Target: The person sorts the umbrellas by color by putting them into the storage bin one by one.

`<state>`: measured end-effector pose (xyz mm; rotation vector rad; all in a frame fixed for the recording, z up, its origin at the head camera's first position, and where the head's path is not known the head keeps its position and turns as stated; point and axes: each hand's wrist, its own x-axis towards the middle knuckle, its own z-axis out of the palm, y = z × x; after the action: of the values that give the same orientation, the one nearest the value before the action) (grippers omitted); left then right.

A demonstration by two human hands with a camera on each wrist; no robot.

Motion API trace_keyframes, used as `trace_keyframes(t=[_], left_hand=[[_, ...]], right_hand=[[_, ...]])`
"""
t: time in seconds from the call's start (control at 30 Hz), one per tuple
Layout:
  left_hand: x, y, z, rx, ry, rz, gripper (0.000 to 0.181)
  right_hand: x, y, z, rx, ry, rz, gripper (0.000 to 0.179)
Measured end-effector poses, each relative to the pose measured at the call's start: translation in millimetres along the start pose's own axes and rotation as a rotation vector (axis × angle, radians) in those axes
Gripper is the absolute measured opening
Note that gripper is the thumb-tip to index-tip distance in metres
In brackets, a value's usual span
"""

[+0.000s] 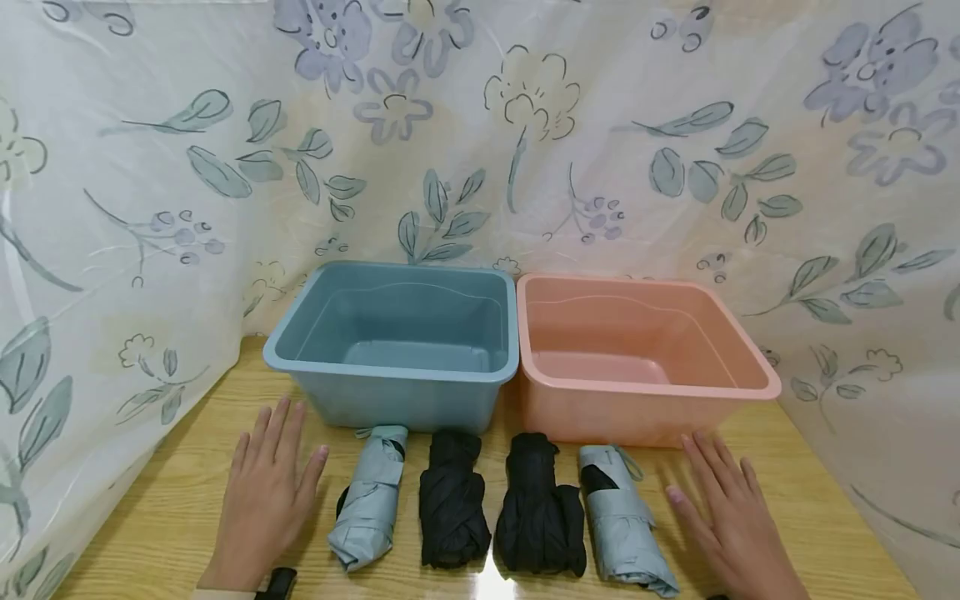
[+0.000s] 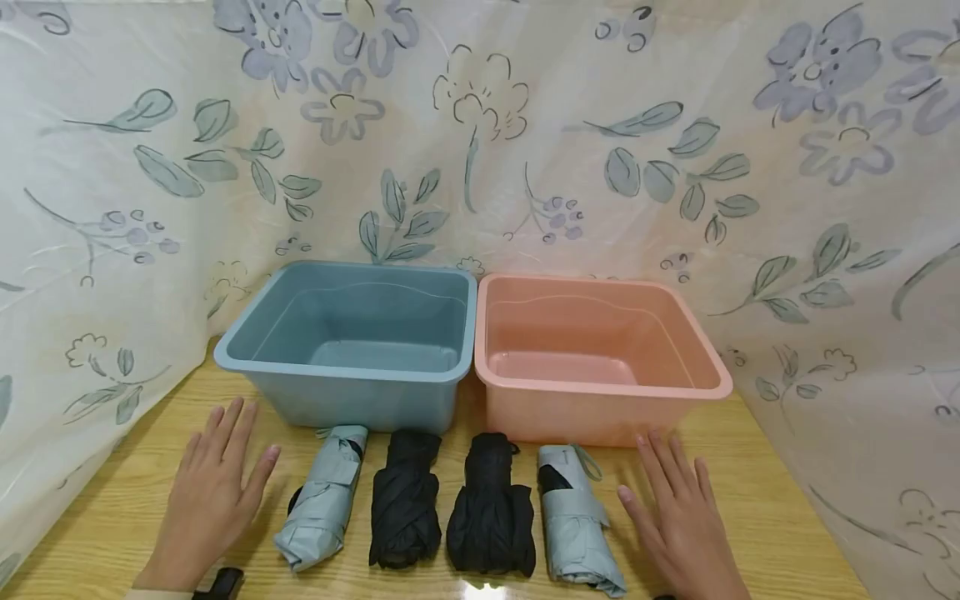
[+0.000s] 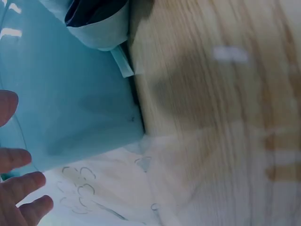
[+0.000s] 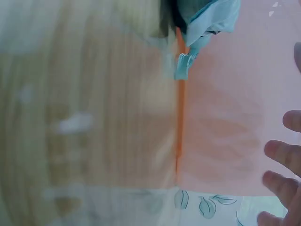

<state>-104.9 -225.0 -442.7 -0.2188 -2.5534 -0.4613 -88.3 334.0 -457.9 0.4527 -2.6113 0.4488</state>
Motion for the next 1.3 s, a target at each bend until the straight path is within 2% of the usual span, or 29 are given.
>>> trace_keyframes(t=[0.07,0.2,0.3,0.43,0.57,0.7,0.83,0.97,1.13,1.3], left_hand=[[0.8,-0.8,-0.8,-0.035,0.031,-0.007,0.065],[4.0,-1.6,-3.9,-0.125,0.091,-0.041,0.062],[7.7,-0.8,-8.5,-0.201,0.110,-0.090,0.057],[13.2,-1.1,-20.6,-0.312,0.133,-0.201,0.049],[29.7,-6.6,-32.7,-0.436,0.160,-0.302,0.048],[56.7,-16.3,-41.6,-0.543,0.165,-0.337,0.053],[85.0,-28.2,-45.5,-0.609,0.122,-0.360,0.057],[106.5,-39.1,-42.8,-0.668,0.034,-0.354,0.061],[123.7,-43.9,-35.5,-0.769,-0.075,-0.366,0.063],[132.5,-44.2,-30.1,-0.915,-0.154,-0.388,0.064]], right_hand=[[1.3,-1,-1,0.026,0.027,0.011,0.071],[3.3,-7,-3,0.084,0.036,0.108,0.063],[4.7,-14,-6,0.121,0.033,0.176,0.053],[6.3,-23,-9,0.153,0.048,0.200,0.043],[8.7,-30,-12,0.213,0.047,0.211,0.039],[13.1,-38,-17,0.281,0.015,0.218,0.037],[18.7,-44,-20,0.316,-0.014,0.227,0.037],[22.8,-47,-21,0.338,-0.004,0.219,0.038],[24.4,-48,-20,0.350,0.008,0.210,0.041],[26.6,-49,-19,0.364,0.012,0.198,0.041]])
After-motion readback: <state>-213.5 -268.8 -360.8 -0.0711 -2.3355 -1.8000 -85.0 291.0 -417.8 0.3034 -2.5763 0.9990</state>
